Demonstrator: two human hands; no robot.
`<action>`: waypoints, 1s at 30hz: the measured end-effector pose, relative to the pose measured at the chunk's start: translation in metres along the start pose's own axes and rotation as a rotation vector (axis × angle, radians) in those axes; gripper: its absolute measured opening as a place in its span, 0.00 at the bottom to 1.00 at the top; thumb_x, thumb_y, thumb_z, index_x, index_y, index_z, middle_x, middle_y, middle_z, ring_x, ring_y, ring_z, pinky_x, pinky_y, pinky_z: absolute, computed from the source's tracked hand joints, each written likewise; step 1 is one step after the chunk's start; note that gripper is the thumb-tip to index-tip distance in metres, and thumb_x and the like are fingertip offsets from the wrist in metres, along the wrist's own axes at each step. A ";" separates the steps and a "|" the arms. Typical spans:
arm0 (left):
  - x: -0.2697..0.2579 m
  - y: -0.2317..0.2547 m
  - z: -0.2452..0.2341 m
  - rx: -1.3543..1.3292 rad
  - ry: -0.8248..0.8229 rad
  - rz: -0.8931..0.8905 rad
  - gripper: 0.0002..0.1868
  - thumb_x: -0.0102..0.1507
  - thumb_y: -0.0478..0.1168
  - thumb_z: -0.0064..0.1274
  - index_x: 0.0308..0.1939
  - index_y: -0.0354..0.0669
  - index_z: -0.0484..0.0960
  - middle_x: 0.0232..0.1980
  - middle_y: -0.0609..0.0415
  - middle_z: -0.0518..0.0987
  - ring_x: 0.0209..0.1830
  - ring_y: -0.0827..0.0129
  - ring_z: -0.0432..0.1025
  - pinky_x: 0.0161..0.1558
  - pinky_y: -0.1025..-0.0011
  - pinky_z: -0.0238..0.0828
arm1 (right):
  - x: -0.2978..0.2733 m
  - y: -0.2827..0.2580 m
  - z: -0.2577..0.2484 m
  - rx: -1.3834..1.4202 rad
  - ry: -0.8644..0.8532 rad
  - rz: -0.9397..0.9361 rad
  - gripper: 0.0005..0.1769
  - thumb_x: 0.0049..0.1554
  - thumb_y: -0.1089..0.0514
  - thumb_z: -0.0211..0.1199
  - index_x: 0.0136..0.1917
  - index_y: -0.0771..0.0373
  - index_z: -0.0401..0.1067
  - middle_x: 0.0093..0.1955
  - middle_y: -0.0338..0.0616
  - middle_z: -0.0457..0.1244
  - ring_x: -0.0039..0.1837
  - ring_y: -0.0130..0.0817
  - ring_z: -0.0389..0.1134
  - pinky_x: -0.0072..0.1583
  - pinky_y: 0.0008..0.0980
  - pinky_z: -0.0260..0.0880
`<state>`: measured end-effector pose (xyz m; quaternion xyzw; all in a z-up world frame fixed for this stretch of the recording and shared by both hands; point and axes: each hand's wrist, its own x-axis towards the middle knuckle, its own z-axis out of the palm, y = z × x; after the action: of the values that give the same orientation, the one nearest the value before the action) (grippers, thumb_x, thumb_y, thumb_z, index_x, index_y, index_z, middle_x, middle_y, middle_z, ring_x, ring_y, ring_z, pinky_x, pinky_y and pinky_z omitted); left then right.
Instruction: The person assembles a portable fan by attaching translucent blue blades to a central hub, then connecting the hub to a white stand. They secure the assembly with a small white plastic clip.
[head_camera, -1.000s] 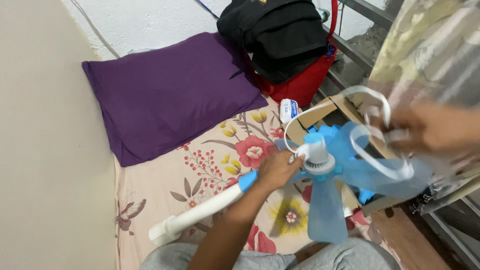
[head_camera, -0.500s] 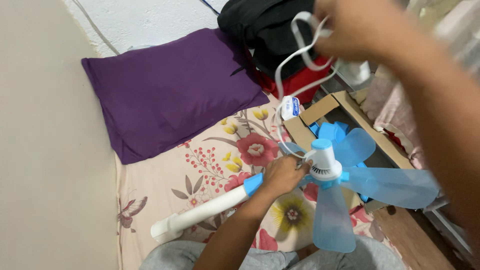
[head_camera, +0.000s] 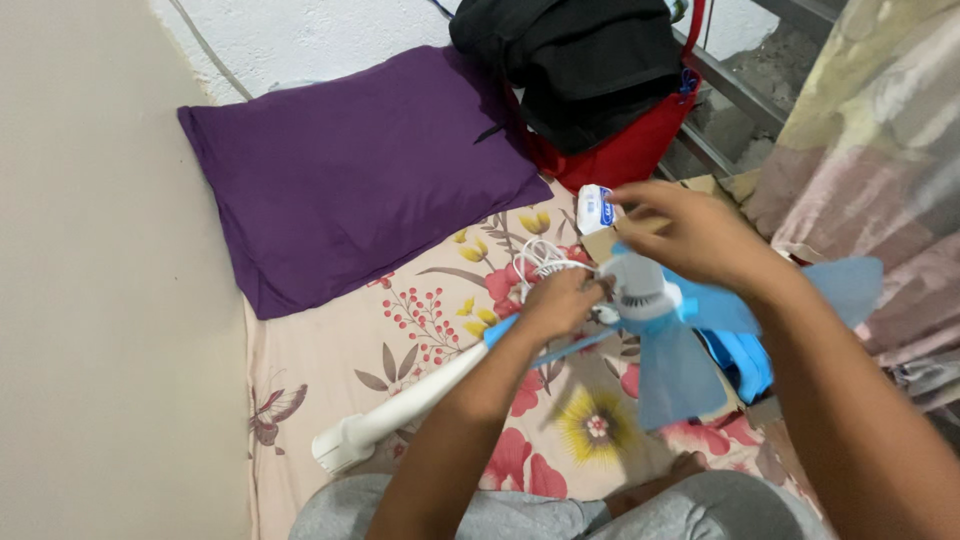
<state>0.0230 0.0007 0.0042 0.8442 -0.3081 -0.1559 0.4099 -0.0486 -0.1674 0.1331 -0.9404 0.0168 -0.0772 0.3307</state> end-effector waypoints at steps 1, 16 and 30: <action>0.004 -0.002 -0.005 -0.054 -0.003 -0.010 0.28 0.64 0.62 0.45 0.43 0.42 0.84 0.40 0.41 0.84 0.42 0.50 0.79 0.45 0.53 0.73 | -0.025 0.009 -0.008 -0.056 0.058 -0.147 0.18 0.58 0.56 0.64 0.61 0.61 0.73 0.53 0.47 0.70 0.54 0.37 0.71 0.57 0.36 0.71; -0.002 0.003 0.011 -0.192 -0.069 0.006 0.24 0.64 0.60 0.47 0.49 0.47 0.84 0.37 0.46 0.85 0.35 0.55 0.82 0.39 0.57 0.77 | -0.154 0.197 0.109 1.317 0.642 0.375 0.13 0.65 0.60 0.49 0.62 0.65 0.66 0.49 0.51 0.65 0.47 0.40 0.67 0.48 0.37 0.68; -0.013 -0.020 0.008 -0.392 -0.283 0.326 0.37 0.56 0.38 0.70 0.66 0.37 0.70 0.55 0.49 0.80 0.53 0.68 0.74 0.53 0.69 0.73 | -0.120 0.145 0.133 1.284 0.533 0.281 0.23 0.66 0.60 0.50 0.72 0.59 0.54 0.61 0.52 0.61 0.56 0.37 0.66 0.54 0.36 0.69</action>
<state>0.0167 0.0138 -0.0163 0.6580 -0.4578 -0.2608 0.5379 -0.1436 -0.1880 -0.0758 -0.4976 0.1694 -0.2562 0.8112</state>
